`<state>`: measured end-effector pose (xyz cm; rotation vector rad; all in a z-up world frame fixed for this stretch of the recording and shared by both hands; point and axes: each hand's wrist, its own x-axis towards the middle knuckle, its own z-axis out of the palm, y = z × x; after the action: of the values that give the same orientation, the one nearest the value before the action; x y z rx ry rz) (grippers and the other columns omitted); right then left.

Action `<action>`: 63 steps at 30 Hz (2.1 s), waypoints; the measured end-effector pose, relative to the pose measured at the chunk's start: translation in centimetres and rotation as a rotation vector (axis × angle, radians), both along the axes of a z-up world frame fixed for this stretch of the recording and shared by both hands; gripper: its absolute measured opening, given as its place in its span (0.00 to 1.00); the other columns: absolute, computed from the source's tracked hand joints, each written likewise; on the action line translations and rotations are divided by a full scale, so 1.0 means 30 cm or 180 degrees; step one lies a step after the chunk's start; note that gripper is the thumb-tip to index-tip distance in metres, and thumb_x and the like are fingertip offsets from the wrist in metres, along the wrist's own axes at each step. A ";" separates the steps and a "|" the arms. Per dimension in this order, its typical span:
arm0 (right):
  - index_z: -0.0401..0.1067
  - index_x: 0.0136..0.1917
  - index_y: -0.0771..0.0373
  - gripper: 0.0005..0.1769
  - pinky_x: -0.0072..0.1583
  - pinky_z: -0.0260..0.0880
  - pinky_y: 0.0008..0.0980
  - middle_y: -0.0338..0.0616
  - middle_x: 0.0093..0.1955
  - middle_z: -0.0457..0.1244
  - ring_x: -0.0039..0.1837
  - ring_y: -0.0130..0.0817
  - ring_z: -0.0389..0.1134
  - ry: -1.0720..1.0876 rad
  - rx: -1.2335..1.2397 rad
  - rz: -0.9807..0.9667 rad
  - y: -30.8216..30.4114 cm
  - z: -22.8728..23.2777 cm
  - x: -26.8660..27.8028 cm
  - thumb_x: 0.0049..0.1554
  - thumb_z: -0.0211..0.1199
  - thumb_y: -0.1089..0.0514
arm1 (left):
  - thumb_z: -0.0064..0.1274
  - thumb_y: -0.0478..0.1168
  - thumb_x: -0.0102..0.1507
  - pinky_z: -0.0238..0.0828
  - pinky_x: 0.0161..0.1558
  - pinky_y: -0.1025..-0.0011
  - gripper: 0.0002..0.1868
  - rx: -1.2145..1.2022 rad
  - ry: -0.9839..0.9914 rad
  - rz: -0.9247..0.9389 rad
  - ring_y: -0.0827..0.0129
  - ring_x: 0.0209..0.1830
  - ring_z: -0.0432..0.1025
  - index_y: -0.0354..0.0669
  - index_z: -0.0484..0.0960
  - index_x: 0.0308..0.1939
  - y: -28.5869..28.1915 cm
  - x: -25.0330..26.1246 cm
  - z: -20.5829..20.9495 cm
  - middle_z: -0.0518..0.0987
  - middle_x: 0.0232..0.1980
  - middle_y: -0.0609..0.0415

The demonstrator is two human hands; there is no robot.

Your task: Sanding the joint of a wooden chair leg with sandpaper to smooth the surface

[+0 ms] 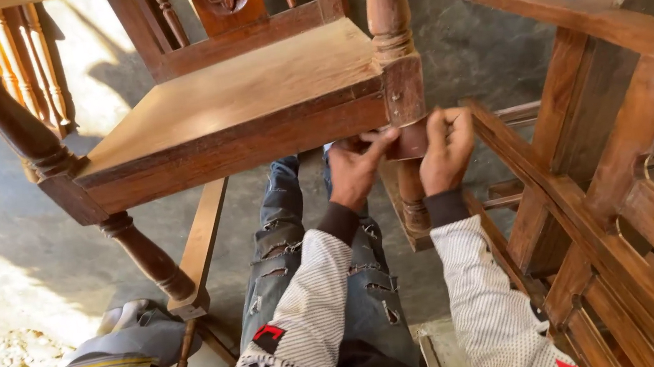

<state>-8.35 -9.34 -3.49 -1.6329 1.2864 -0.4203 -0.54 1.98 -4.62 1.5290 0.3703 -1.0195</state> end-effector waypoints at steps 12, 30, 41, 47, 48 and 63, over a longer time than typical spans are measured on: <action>0.70 0.46 0.58 0.12 0.50 0.67 0.22 0.34 0.35 0.60 0.43 0.20 0.63 -0.0375 0.0951 -0.0156 -0.070 -0.118 -0.056 0.74 0.61 0.57 | 0.78 0.50 0.58 0.76 0.37 0.74 0.14 0.0404 -0.0250 -0.0208 0.77 0.29 0.75 0.45 0.92 0.31 -0.048 -0.016 0.077 0.83 0.25 0.55; 0.74 0.50 0.58 0.09 0.44 0.70 0.29 0.39 0.34 0.63 0.38 0.28 0.64 0.0466 -0.0165 0.0147 0.224 0.158 0.011 0.70 0.65 0.52 | 0.72 0.44 0.66 0.74 0.55 0.63 0.13 -0.0113 0.0361 0.0144 0.69 0.47 0.76 0.39 0.86 0.41 0.194 0.004 0.003 0.84 0.40 0.50; 0.75 0.54 0.64 0.15 0.35 0.69 0.28 0.46 0.33 0.64 0.32 0.29 0.70 0.0723 0.0423 0.0784 -0.028 0.193 -0.017 0.74 0.63 0.49 | 0.55 0.44 0.77 0.72 0.54 0.72 0.08 -0.0577 0.0249 0.1155 0.77 0.48 0.72 0.43 0.81 0.51 -0.042 -0.109 0.044 0.81 0.44 0.57; 0.72 0.42 0.62 0.22 0.37 0.68 0.37 0.50 0.28 0.61 0.36 0.40 0.72 0.1087 0.0223 0.1314 -0.017 0.191 -0.012 0.74 0.63 0.47 | 0.56 0.49 0.77 0.76 0.60 0.66 0.16 -0.0364 0.0623 0.1736 0.76 0.53 0.74 0.46 0.82 0.64 -0.104 -0.126 0.011 0.83 0.54 0.56; 0.70 0.41 0.59 0.24 0.41 0.69 0.35 0.47 0.28 0.61 0.36 0.38 0.71 0.1145 0.0116 0.1359 -0.016 0.192 -0.012 0.76 0.61 0.45 | 0.57 0.48 0.77 0.76 0.57 0.67 0.15 -0.0316 0.0746 0.1902 0.74 0.51 0.74 0.45 0.82 0.63 -0.114 -0.134 0.008 0.83 0.53 0.56; 0.73 0.41 0.57 0.19 0.46 0.71 0.41 0.46 0.31 0.63 0.38 0.46 0.68 0.1303 -0.0657 0.1816 -0.040 0.182 0.019 0.73 0.67 0.49 | 0.61 0.31 0.67 0.79 0.44 0.64 0.05 -0.0036 0.1318 0.2919 0.67 0.39 0.78 0.36 0.85 0.47 -0.183 -0.206 -0.132 0.82 0.38 0.50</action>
<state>-7.78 -10.53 1.98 -2.2455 1.0123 0.1460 -6.72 -3.53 -8.59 0.9322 1.2186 -0.5722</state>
